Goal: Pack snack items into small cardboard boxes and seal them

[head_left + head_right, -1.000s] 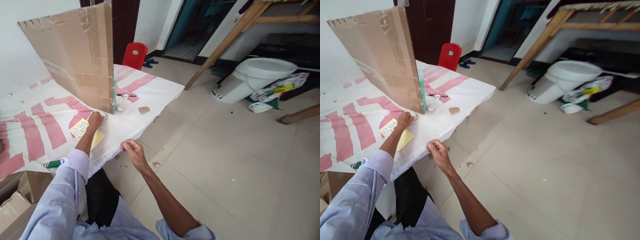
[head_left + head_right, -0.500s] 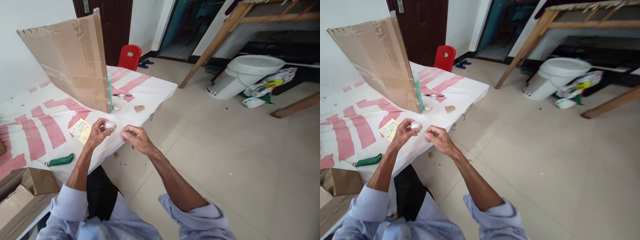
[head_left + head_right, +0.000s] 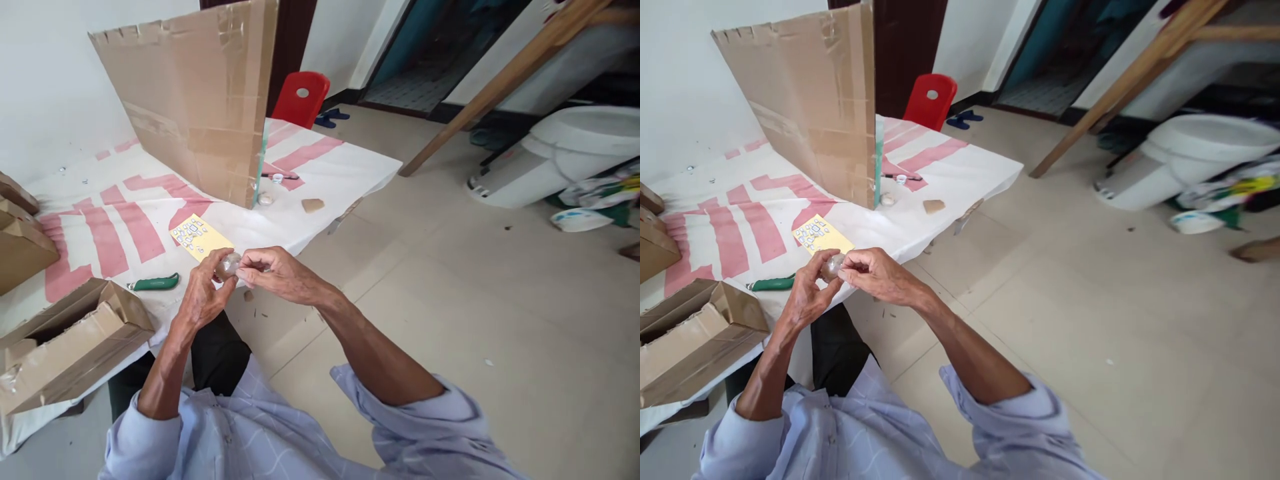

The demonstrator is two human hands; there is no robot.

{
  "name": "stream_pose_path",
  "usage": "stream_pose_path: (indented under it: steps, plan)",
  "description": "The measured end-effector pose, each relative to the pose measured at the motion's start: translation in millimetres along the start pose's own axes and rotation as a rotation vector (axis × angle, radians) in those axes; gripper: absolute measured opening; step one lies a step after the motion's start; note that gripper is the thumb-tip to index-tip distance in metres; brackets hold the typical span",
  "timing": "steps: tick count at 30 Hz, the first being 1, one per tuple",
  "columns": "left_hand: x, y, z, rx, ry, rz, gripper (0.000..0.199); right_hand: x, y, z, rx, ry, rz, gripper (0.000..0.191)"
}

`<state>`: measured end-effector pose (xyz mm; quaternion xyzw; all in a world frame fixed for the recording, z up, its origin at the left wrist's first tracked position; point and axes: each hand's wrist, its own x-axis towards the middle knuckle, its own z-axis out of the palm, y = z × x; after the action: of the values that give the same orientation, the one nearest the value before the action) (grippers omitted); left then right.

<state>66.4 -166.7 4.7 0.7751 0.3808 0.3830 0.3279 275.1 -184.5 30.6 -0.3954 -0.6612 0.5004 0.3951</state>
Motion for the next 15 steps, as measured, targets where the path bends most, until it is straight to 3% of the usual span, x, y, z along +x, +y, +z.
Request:
stream_pose_path:
  steps: [3, 7, 15]
  plan:
    - [-14.6, 1.5, -12.4, -0.016, -0.004, -0.012, 0.052, 5.2, -3.0, 7.5, -0.007, -0.041, 0.012, 0.025]
    - [-26.7, 3.0, -27.0, -0.101, 0.010, -0.086, 0.043, 11.5, -9.2, 16.2, -0.041, -0.108, 0.014, 0.023]
    - [-27.9, -13.3, -22.7, -0.266, 0.123, -0.186, 0.046, 26.7, -14.8, 30.6, -0.429, -0.075, -0.085, 0.028]
